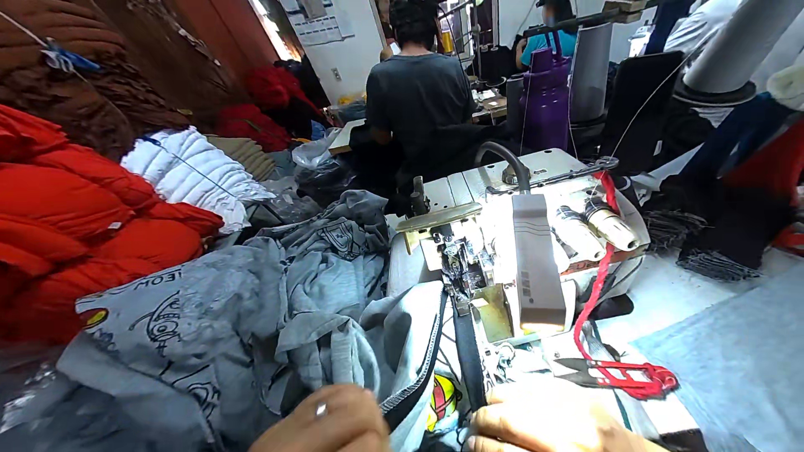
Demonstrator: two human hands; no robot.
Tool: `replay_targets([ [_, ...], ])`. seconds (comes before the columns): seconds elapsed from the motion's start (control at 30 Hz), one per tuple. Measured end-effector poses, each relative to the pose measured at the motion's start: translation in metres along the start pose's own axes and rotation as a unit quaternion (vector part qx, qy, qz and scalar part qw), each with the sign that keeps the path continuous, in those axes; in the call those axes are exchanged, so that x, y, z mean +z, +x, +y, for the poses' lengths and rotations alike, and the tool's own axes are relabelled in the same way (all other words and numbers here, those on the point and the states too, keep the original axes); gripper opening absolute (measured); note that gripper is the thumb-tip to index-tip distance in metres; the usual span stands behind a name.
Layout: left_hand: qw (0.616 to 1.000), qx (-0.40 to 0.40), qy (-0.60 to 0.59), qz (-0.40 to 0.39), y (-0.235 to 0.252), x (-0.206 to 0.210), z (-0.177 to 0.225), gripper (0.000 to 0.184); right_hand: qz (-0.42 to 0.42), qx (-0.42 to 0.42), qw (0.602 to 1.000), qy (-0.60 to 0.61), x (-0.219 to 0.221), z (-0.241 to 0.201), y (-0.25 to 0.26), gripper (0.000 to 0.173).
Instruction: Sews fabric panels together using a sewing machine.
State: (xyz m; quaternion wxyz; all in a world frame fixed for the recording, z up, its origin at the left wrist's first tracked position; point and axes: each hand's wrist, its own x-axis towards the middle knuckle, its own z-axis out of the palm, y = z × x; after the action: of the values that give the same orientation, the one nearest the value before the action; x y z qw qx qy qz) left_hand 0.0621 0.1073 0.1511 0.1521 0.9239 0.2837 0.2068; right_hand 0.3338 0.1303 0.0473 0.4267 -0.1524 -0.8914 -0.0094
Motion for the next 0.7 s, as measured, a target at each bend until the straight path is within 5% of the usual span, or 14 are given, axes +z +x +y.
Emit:
replay_targets([
  [0.27,0.973,-0.049,0.226,-0.001,0.022,0.041,-0.02,0.036,0.014,0.052,0.998,-0.035,-0.006,-0.008,-0.001,0.02],
  [0.7,0.984,-0.077,0.153,-0.053,0.012,0.025,-0.017,0.039,-0.015,0.095,0.994,-0.05,-0.011,-0.02,0.0,0.018],
])
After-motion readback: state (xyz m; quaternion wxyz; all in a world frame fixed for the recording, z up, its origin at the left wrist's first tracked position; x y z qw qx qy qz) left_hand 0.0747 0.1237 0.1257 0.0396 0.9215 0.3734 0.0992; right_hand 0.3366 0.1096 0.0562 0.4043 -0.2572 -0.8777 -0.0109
